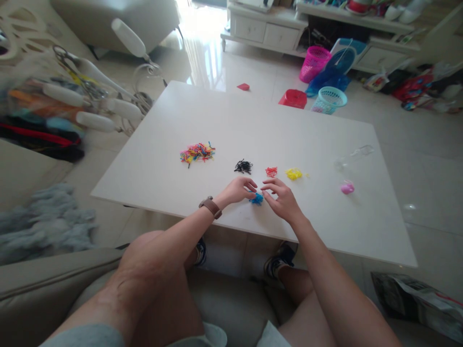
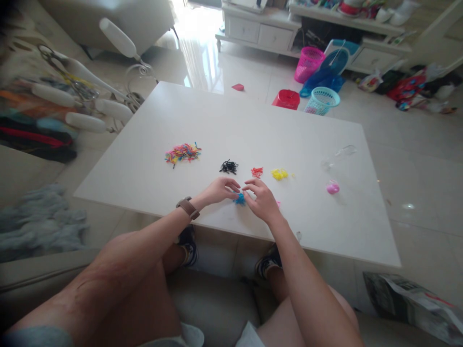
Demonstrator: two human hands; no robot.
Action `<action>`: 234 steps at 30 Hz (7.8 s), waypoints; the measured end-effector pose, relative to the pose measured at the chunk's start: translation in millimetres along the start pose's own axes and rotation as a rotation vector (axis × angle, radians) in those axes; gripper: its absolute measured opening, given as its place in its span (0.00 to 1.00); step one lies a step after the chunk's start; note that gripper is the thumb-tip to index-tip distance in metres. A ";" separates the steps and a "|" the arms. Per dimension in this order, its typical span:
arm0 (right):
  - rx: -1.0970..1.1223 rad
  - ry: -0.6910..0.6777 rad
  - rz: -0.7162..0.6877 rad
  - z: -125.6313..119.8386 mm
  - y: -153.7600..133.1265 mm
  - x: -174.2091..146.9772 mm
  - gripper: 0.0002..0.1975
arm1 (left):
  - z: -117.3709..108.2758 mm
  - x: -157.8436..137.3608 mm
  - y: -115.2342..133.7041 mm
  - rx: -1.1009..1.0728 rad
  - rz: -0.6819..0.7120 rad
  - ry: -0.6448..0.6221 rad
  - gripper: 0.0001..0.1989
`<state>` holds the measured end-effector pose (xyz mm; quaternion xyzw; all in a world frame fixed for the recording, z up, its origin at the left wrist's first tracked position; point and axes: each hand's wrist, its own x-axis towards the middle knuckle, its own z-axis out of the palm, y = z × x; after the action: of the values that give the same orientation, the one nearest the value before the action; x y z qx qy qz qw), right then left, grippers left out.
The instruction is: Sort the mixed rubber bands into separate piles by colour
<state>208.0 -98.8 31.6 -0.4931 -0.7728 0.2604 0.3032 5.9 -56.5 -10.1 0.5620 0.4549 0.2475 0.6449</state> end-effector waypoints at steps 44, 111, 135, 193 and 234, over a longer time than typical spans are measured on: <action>-0.051 0.027 0.129 -28.3 3.0 4.2 0.14 | -7.9 -6.5 29.1 -0.441 -0.126 0.099 0.15; -0.440 -0.139 0.635 -59.0 42.0 -11.0 0.19 | -93.3 -11.5 15.2 0.795 -0.556 0.653 0.43; -0.456 -0.151 0.593 -51.8 37.0 -7.7 0.18 | -74.4 -4.0 33.7 0.290 0.110 0.710 0.18; -0.035 0.326 0.566 -36.4 36.6 7.5 0.17 | 4.1 -6.5 14.4 0.046 0.221 0.001 0.05; 0.027 0.141 0.449 -52.0 24.7 -5.2 0.05 | 18.2 -19.9 30.0 -0.079 -0.041 0.101 0.07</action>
<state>262.3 -88.9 48.6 -0.6654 -0.6171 0.2966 0.2975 18.1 -74.7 23.7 0.5132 0.4883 0.2801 0.6479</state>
